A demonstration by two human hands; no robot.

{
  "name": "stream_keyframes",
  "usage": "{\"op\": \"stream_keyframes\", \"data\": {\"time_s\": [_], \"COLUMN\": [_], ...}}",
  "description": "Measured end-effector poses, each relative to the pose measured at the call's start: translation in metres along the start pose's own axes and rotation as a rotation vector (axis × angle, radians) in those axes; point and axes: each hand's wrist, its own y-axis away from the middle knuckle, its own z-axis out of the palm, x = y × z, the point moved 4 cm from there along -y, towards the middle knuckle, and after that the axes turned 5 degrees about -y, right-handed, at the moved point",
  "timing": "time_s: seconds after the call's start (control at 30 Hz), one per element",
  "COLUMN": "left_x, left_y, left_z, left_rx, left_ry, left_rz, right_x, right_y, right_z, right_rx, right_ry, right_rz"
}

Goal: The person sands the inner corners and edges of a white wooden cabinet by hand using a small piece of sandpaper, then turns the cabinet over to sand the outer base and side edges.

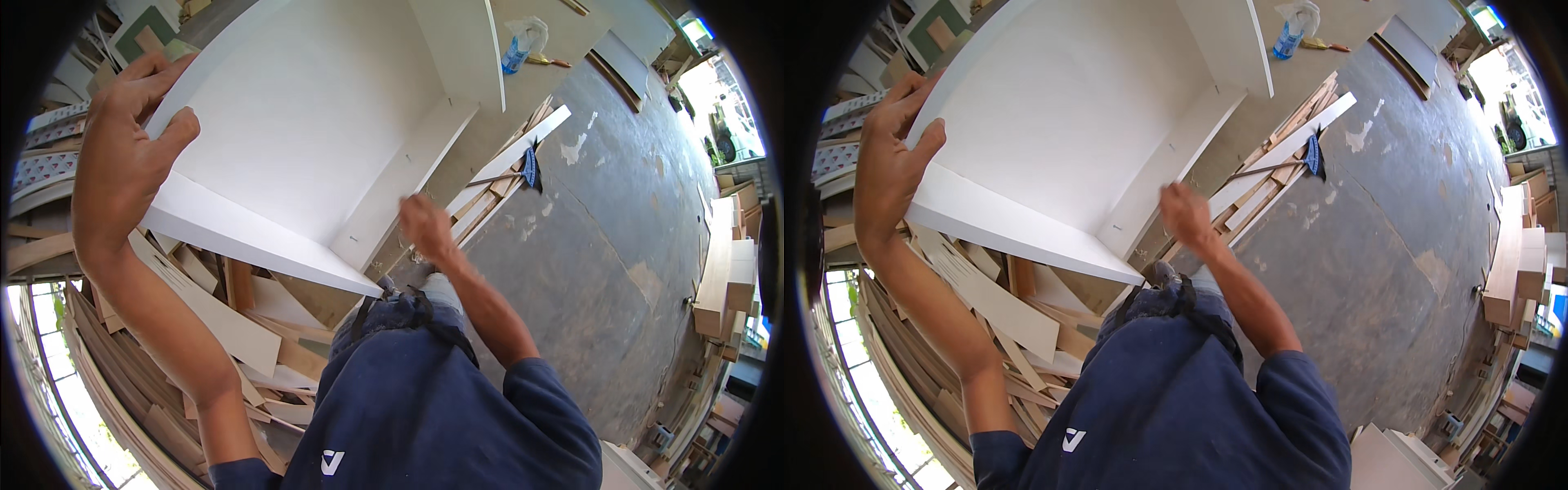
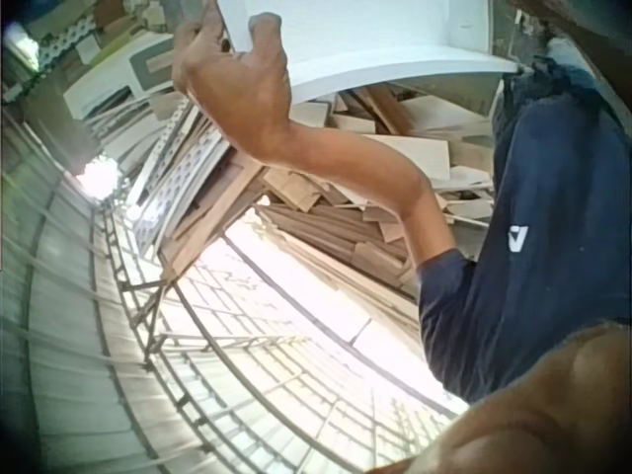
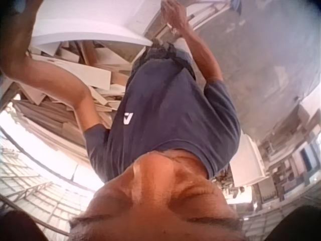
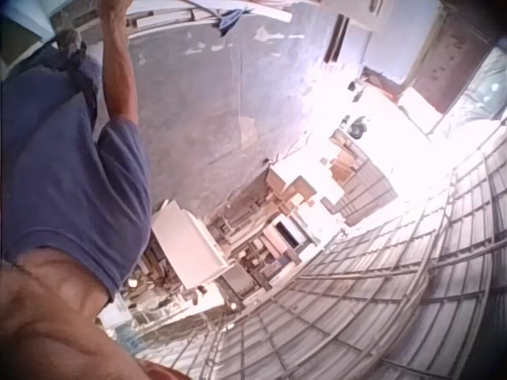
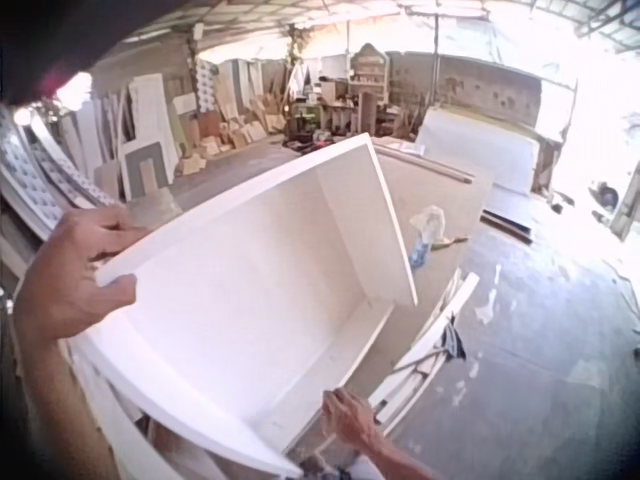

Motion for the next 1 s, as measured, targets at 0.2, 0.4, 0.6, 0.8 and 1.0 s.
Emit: {"op": "stream_keyframes", "data": {"time_s": [0.2,0.4,0.6,0.8,1.0], "left_x": [0.005,0.002,0.005,0.011,-0.004], "left_y": [-0.007,0.002,0.001,0.001,0.007], "left_z": [0.013,-0.003,0.003,0.004,0.000], "left_rx": [-0.021,0.072,0.080,0.147,0.124], "left_ry": [-0.045,-0.036,-0.070,-0.145,-0.251], "left_rz": [0.075,0.086,0.104,0.112,0.087], "right_x": [-0.006,-0.018,-0.060,0.014,-0.049], "right_y": [0.009,-0.019,0.020,-0.030,-0.001], "right_z": [-0.005,-0.004,0.032,-0.003,0.014], "right_rx": [-0.160,-0.364,-0.501,-0.423,-0.598], "right_ry": [0.058,-0.016,0.020,0.158,-0.019], "right_rz": [0.038,0.043,-0.174,0.142,-0.172]}}
